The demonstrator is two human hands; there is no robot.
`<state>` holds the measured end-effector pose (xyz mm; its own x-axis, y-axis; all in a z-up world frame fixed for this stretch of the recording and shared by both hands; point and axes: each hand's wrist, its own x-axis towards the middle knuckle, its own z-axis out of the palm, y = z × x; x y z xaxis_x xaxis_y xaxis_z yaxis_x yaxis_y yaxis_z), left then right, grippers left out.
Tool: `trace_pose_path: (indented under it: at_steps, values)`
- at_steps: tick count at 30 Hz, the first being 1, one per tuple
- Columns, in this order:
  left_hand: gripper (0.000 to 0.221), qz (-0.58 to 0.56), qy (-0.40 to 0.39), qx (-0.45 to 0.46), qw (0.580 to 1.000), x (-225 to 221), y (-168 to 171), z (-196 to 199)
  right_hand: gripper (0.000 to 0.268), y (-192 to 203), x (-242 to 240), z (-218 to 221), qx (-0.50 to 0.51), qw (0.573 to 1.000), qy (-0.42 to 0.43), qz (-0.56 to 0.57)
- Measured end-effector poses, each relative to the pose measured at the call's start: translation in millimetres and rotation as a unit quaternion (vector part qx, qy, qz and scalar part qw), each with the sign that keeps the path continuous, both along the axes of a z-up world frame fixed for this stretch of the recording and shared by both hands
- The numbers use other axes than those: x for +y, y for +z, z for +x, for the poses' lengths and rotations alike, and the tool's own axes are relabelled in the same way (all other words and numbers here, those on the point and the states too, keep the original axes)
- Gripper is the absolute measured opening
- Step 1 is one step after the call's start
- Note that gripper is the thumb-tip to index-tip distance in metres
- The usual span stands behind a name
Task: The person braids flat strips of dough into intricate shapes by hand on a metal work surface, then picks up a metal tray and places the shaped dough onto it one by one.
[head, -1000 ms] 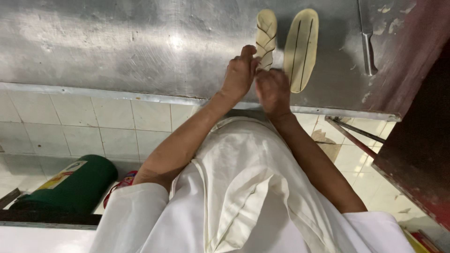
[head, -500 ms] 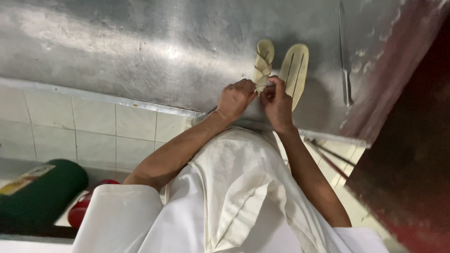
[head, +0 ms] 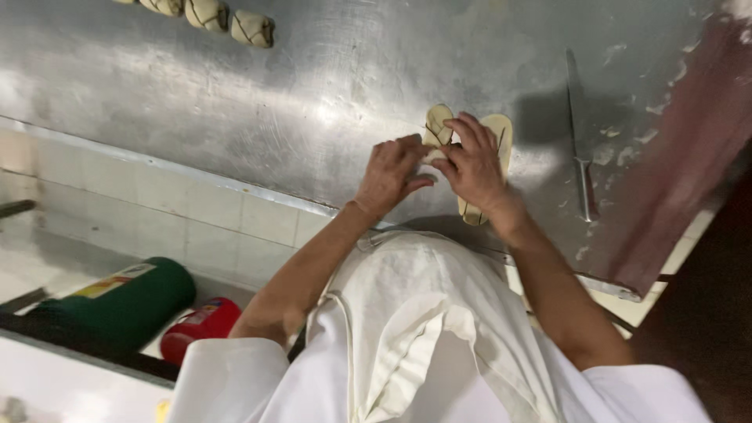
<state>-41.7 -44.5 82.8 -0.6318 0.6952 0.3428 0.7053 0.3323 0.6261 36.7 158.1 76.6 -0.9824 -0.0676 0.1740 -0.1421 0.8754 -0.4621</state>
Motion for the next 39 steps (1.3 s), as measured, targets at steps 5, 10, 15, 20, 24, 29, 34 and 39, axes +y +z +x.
trace_pose_path:
  at_steps: [5,10,15,20,24,29,34,39]
  values:
    - [0.037,-0.059,-0.027,-0.058,0.996,14,-18,-9,0.06,6,27,-8,-0.046,0.996,0.002,-0.078]
    - [0.028,-0.098,-0.015,-0.216,0.971,23,-24,-23,0.041,-2,29,-7,-0.047,0.997,0.065,-0.005]
    - [0.055,0.017,-0.033,-0.111,0.993,20,-11,-33,0.035,-11,36,-29,-0.043,0.998,0.036,-0.025]
    - [0.045,0.0,-0.037,-0.114,0.993,24,-14,-52,0.066,3,45,-34,-0.015,0.996,0.026,-0.087]
    - [0.046,-0.02,-0.012,-0.103,0.994,27,-18,-68,0.046,1,42,-44,-0.001,0.997,0.057,-0.057]
    - [0.068,0.014,-0.06,-0.074,0.995,37,-19,-79,0.033,-14,45,-68,-0.011,0.999,-0.006,-0.05]
    - [0.064,-0.029,-0.067,-0.126,0.989,48,-35,-92,0.019,-21,27,-69,-0.033,0.986,-0.092,-0.134]
    - [0.065,-0.039,-0.098,-0.099,0.989,46,-38,-100,0.015,-7,18,-68,-0.015,0.993,-0.092,-0.071]
